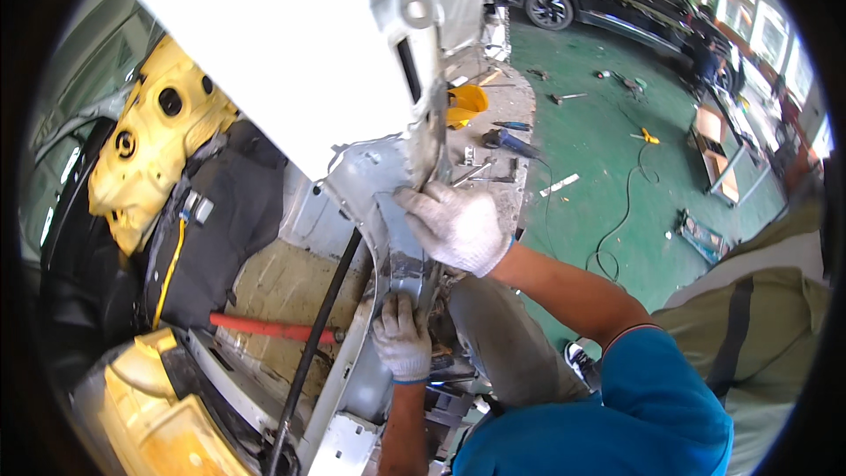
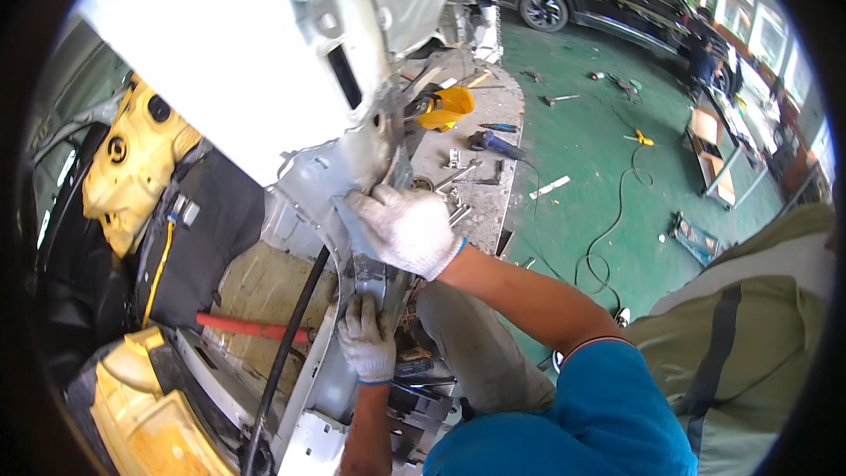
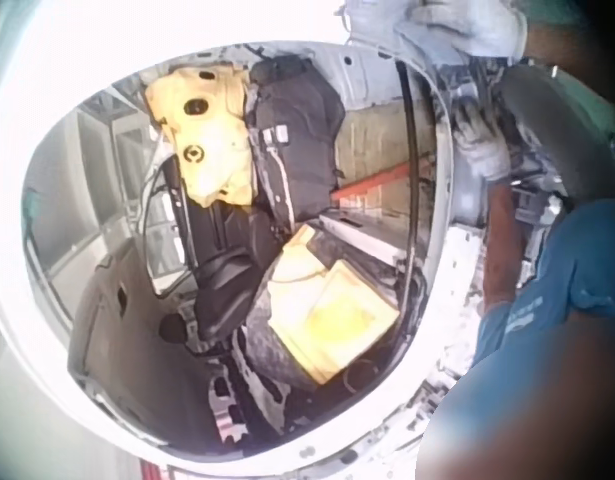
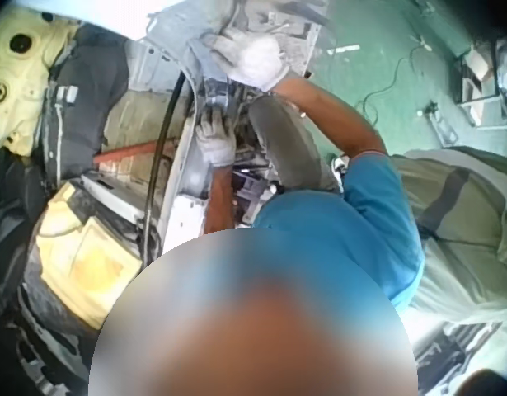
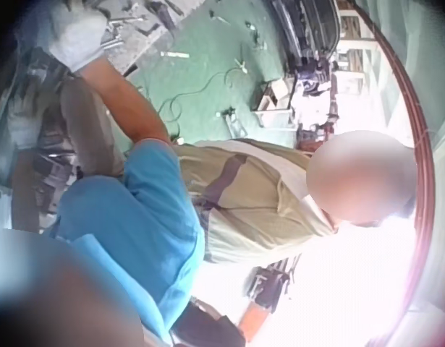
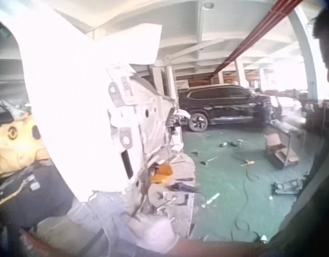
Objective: The person is repairing a car's body panel. They use a hammer and a metal file to shape and smooth a metal piece, then fit it into the car's frame and secure it with a wrench.
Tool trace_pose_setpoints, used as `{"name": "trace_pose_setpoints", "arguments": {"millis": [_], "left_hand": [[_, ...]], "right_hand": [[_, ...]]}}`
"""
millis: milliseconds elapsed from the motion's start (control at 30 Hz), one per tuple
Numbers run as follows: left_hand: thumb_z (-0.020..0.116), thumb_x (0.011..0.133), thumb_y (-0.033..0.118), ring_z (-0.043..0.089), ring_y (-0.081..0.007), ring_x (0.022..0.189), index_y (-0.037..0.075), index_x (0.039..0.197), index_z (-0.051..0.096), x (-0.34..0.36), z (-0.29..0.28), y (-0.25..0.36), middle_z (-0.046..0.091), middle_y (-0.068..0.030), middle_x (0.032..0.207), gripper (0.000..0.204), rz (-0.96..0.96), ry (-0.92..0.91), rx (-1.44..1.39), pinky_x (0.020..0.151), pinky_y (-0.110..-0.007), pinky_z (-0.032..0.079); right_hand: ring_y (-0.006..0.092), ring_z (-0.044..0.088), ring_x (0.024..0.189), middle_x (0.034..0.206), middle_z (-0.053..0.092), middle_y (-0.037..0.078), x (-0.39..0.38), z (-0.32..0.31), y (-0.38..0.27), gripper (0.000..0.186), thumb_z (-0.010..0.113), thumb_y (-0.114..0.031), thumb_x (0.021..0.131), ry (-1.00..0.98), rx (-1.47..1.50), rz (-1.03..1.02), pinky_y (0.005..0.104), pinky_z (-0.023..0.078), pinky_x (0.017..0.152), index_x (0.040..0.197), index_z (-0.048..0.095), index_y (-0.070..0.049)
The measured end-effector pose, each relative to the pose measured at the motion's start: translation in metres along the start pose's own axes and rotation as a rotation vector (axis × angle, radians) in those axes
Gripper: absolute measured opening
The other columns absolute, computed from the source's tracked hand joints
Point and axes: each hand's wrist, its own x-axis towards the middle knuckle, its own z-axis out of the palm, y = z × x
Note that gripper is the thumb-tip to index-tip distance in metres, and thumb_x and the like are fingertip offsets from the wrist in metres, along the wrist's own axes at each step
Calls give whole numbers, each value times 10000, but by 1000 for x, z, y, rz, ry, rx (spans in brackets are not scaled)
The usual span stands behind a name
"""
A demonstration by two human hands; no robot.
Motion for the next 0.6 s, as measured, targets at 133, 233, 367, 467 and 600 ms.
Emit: {"name": "trace_pose_setpoints", "arguments": {"millis": [133, 233, 367, 467, 600], "left_hand": [[764, 950, 337, 668, -361, 1052, 231, 1484, 637, 5, -3, 7, 654, -122, 1417, 560, 9, 10, 60, 874, -531, 581], [771, 949, 375, 667, -351, 1047, 242, 1476, 643, 6, -2, 9, 647, -116, 1421, 558, -1, 16, 112, 851, -520, 586], [778, 948, 423, 667, -342, 1045, 248, 1455, 665, 8, 3, 8, 642, -108, 1416, 548, 1, 43, 142, 834, -508, 588], [773, 953, 434, 668, -333, 1046, 251, 1445, 679, 7, 5, 6, 644, -99, 1398, 533, 11, 33, 138, 831, -501, 590], [758, 964, 440, 673, -316, 1043, 254, 1441, 687, 5, 4, 4, 648, -92, 1379, 517, -18, -37, 173, 825, -482, 595]], "right_hand": [[259, 679, 613, 808, 609, 62, -1, 5, 3, 338, 773, -207, 854, 34, 7, -5, 416, 541, 537, 1186, 737, -152], [266, 678, 614, 815, 603, 62, -2, 7, 3, 318, 767, -210, 866, 31, 5, 4, 421, 545, 539, 1176, 726, -148], [269, 677, 617, 822, 603, 63, -1, 9, 3, 312, 768, -206, 864, 29, 11, 14, 421, 547, 541, 1166, 724, -143], [266, 676, 616, 817, 605, 65, 1, 11, 3, 313, 776, -200, 855, 79, 26, -7, 419, 545, 540, 1158, 728, -137], [262, 681, 612, 798, 614, 68, 3, 13, 1, 303, 787, -165, 836, 62, 11, -7, 410, 534, 519, 1130, 728, -125]]}}
